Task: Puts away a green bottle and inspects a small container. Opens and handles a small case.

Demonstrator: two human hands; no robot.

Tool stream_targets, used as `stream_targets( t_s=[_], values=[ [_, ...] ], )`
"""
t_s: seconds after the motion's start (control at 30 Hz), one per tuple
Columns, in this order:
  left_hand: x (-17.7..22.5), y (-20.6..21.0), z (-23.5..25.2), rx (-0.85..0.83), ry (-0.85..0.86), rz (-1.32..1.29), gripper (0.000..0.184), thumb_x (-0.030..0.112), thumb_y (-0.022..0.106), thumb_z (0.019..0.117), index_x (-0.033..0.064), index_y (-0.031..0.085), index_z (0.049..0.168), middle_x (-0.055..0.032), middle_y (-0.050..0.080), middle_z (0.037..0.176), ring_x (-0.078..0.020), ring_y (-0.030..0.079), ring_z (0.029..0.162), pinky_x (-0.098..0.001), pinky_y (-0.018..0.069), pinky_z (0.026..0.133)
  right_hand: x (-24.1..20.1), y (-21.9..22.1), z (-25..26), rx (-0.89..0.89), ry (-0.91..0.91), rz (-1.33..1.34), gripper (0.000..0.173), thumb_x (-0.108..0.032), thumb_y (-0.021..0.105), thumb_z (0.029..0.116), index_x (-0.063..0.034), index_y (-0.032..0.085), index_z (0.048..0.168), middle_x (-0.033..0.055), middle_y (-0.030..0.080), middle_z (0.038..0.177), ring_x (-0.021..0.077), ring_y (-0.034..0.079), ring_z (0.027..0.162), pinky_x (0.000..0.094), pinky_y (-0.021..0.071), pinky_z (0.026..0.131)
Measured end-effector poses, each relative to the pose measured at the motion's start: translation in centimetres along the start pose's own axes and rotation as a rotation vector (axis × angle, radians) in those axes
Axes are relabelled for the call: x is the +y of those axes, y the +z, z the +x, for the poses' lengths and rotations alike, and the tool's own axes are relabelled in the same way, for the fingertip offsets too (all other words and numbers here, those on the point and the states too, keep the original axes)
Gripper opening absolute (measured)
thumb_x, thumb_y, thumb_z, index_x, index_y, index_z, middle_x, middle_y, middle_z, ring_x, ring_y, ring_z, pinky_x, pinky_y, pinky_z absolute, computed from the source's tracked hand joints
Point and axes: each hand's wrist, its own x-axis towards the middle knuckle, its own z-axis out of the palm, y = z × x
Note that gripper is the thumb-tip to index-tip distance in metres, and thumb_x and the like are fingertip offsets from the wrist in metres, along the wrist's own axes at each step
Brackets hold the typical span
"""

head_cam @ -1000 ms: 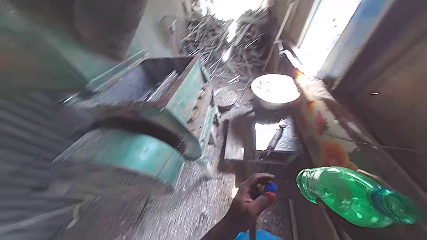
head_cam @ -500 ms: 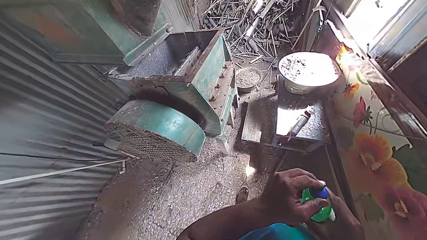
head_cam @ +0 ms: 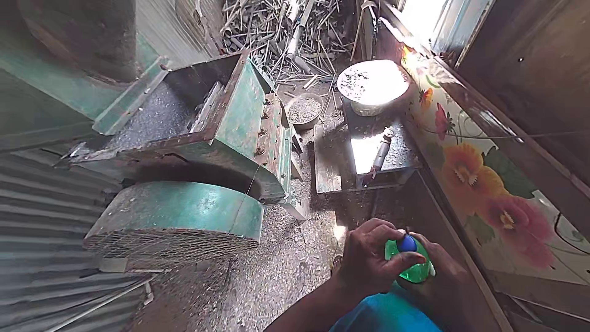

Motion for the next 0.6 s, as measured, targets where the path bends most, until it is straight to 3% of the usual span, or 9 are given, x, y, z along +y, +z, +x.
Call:
stream_targets(
  t_s=[0.17,0.27,0.33,0.47,0.6],
  values=[
    [-0.3,-0.6,0.6,-0.189,0.035,-0.233,0.020,0.012,0.077,0.0918,0.0022,0.077,0.109,-0.0152,0.066,0.117,-0.0054,0.063,0.085,-0.0176,0.0549,0.072,-0.2,0.1,-0.3,0.055,-0.002,0.004,0.081,-0.062,0.075,0.0691,-0.0031,0.070,0.124,0.0139,0.073,0.103,0.0223,0.071,0.087,0.0421,0.0589,0.072],
    [-1.1,-0.8,0.5,-0.243,0.066,-0.349,0.015,0.010,0.072,0.0948,0.0030,0.077,0.107,-0.0155,0.063,0.122,-0.0095,0.062,0.105,-0.0213,0.0540,0.089,-0.4,0.0,-0.3,0.036,0.020,-0.005,0.081,-0.064,0.076,0.0678,-0.0072,0.069,0.126,0.0112,0.074,0.106,0.0224,0.072,0.091,0.0429,0.0600,0.074],
    [-1.9,-0.6,0.4,-0.273,0.118,-0.425,0.016,0.011,0.066,0.0998,0.0036,0.073,0.113,-0.0142,0.065,0.124,-0.0150,0.063,0.115,-0.0278,0.0552,0.097,-0.1,0.3,-0.4,0.050,0.031,0.015,0.080,-0.064,0.077,0.0685,-0.0099,0.069,0.127,0.0088,0.074,0.106,0.0202,0.071,0.092,0.0419,0.0602,0.075],
    [-2.4,-0.7,0.0,-0.318,0.079,-0.500,0.027,0.020,0.057,0.1057,0.0154,0.062,0.131,-0.0051,0.066,0.133,-0.0128,0.066,0.112,-0.0273,0.0565,0.090,-0.3,-0.1,-0.4,0.025,0.078,0.053,0.076,-0.061,0.080,0.0714,-0.0147,0.067,0.131,0.0060,0.073,0.110,0.0183,0.072,0.097,0.0410,0.0615,0.079],
    [-1.8,-0.5,0.3,-0.199,0.032,-0.415,0.022,0.034,0.077,0.0919,0.0270,0.072,0.112,0.0105,0.065,0.119,-0.0013,0.063,0.103,-0.0145,0.0546,0.082,-0.5,0.3,-0.9,0.002,0.070,0.061,0.077,-0.056,0.082,0.0684,-0.0184,0.065,0.133,0.0061,0.072,0.109,0.0204,0.071,0.096,0.0429,0.0600,0.077]
  ],
)
